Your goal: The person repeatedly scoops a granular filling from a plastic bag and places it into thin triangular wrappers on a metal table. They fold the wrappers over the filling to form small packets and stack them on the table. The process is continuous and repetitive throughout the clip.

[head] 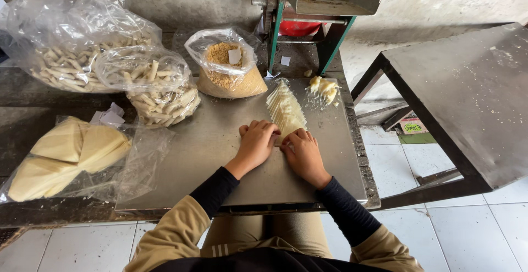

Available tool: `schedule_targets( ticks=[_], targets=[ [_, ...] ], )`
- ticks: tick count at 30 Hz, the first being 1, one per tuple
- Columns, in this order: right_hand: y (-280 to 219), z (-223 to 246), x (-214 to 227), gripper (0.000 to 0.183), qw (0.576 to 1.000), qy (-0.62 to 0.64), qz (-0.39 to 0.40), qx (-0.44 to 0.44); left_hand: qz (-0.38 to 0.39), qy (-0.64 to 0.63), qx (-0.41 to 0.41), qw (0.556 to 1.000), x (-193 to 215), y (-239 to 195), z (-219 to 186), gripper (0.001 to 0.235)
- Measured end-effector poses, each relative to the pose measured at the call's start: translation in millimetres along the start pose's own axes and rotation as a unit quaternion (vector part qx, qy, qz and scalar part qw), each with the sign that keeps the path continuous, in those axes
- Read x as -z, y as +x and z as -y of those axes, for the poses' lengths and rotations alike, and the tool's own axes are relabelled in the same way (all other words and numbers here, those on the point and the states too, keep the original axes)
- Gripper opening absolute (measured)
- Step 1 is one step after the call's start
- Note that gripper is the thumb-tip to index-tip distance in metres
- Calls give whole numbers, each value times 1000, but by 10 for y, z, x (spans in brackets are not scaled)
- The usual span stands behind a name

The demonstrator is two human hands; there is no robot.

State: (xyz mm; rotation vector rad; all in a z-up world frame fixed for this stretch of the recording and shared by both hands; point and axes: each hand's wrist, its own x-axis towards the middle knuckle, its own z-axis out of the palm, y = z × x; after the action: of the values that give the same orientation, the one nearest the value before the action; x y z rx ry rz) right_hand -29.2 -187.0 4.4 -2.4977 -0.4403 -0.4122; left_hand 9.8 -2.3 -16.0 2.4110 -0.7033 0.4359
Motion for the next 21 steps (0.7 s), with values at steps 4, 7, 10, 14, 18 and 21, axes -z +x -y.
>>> schedule_targets(
  ticks=[4, 7, 10, 14, 18, 21],
  targets=[
    [170, -284, -3, 12, 991, 122, -10, -55, 23, -12, 8, 1000, 45, -1, 40, 23],
    [417, -563, 192, 11, 962, 227, 7, -155, -4, 20, -64, 998, 67, -22, 28, 32],
    [621, -675, 432, 13, 953, 247, -38, -171, 15, 25, -54, 998, 64, -48, 2, 23],
    [917, -501, 746, 13, 967, 197, -129, -100, 37, 18, -37, 998, 125, -17, -37, 25],
    [1027, -171, 856, 11, 983, 105, -146, -21, -25, -43, 19, 999, 260, -42, -99, 25],
    [978, 165, 620, 9, 992, 49, -96, 70, -61, -178, 148, 971, 467, -128, -76, 25]
  ],
)
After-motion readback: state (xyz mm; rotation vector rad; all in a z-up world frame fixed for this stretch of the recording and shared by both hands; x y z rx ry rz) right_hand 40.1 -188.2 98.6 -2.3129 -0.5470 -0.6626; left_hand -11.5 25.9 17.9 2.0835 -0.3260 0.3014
